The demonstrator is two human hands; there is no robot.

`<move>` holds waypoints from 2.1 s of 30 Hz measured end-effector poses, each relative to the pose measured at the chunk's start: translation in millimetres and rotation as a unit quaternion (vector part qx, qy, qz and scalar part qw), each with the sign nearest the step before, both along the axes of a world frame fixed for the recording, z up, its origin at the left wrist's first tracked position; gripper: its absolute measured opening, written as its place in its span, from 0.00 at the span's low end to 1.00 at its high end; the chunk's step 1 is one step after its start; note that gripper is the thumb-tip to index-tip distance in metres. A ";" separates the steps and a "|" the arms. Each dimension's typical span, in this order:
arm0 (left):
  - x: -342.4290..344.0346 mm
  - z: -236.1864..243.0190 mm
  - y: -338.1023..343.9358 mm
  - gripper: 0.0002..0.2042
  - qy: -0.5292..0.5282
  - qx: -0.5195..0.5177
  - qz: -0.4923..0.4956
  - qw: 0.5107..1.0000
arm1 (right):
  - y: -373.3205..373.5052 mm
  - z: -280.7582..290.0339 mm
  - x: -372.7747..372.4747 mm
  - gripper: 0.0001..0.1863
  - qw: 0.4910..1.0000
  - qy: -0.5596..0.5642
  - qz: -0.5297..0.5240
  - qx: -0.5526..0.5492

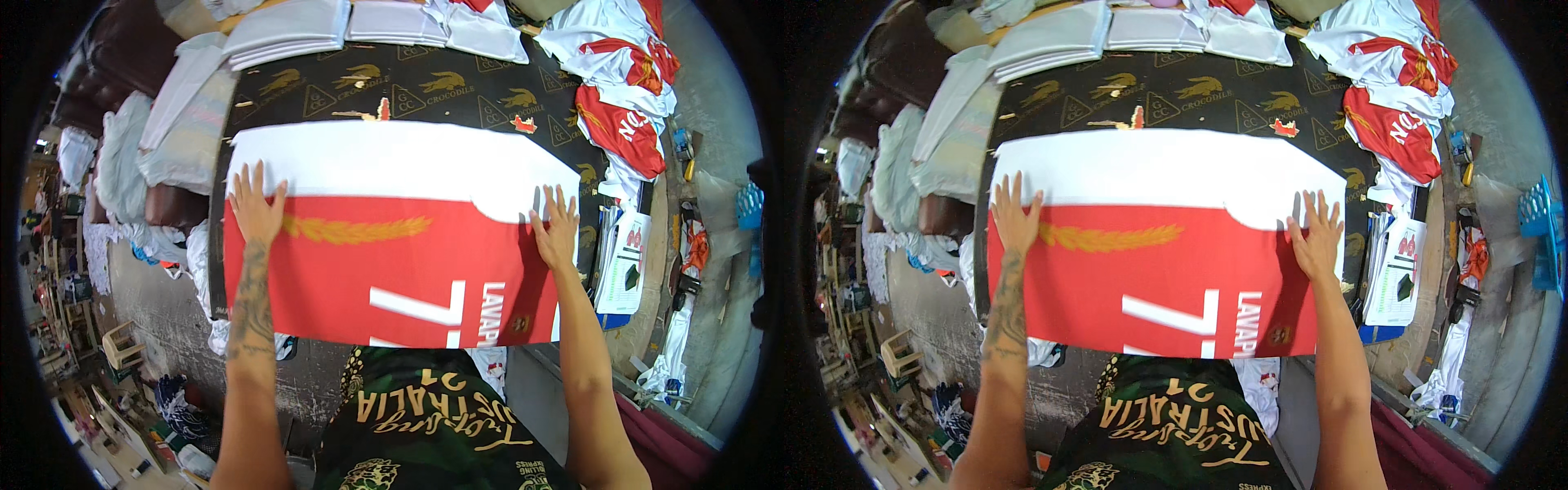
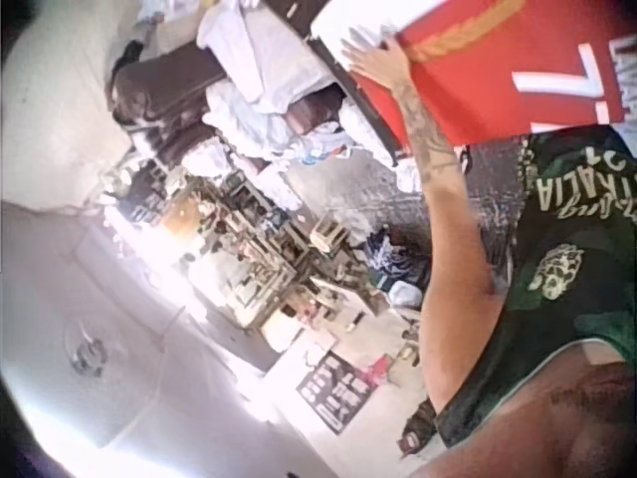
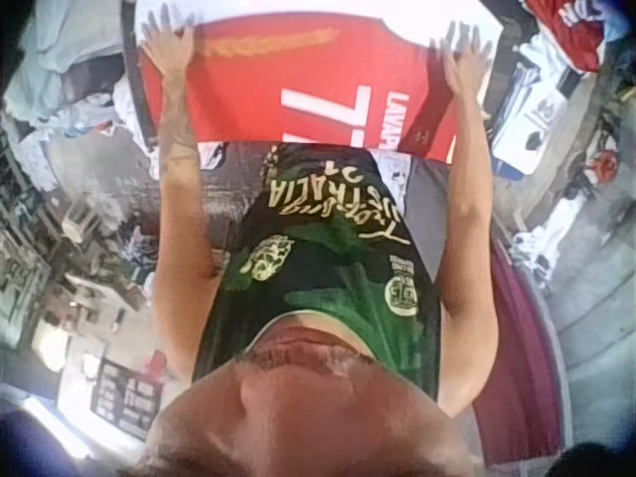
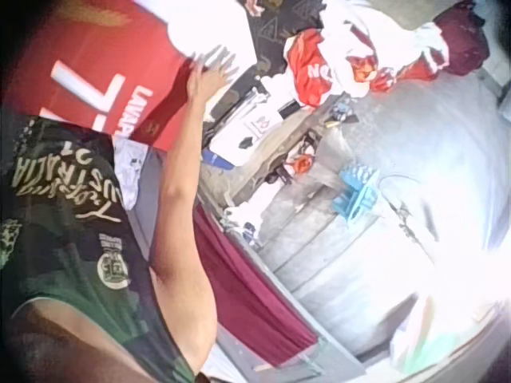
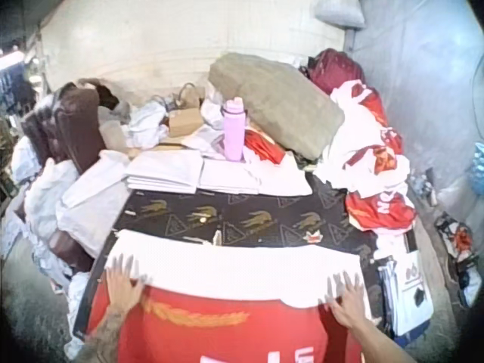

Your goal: The person cuts white paper or fabric sheets with scissors on a table, then handles and folds red and white soccer jerseys. The person repeatedly cuts sheets and folds jerseys, placing finished items on the table.

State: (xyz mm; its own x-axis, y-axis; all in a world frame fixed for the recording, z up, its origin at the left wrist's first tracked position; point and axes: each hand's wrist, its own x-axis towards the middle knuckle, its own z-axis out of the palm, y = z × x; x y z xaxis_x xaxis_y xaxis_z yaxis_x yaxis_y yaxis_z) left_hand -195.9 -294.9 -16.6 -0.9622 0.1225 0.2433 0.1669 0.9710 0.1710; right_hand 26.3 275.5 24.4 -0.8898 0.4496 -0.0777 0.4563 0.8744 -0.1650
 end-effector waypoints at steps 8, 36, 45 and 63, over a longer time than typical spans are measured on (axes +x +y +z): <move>-169.5 -39.6 27.9 0.41 0.019 -0.082 -0.021 0.996 | 38.0 -47.6 -115.7 0.42 0.996 -0.026 -0.009 0.084; 381.1 -120.5 -113.0 0.30 -0.155 0.896 0.297 0.292 | -62.2 -99.1 411.9 0.21 0.819 0.122 -0.303 -0.472; 363.9 114.8 -157.1 0.34 0.101 0.520 0.150 0.835 | -75.2 121.4 387.3 0.26 0.771 0.437 -0.181 -0.426; -200.6 -46.1 -44.4 0.18 -0.106 0.298 0.124 0.941 | 110.8 72.6 -38.3 0.18 0.915 0.224 -0.161 -0.294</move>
State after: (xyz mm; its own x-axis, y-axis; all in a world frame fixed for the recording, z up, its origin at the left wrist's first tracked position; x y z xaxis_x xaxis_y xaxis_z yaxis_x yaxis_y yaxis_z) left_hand -396.5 -339.3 -62.7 -0.9779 -0.2092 -0.0032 -0.1516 0.6974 0.7005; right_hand -12.1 386.3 97.0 -0.7202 0.6919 -0.0505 0.4466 0.4067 -0.7969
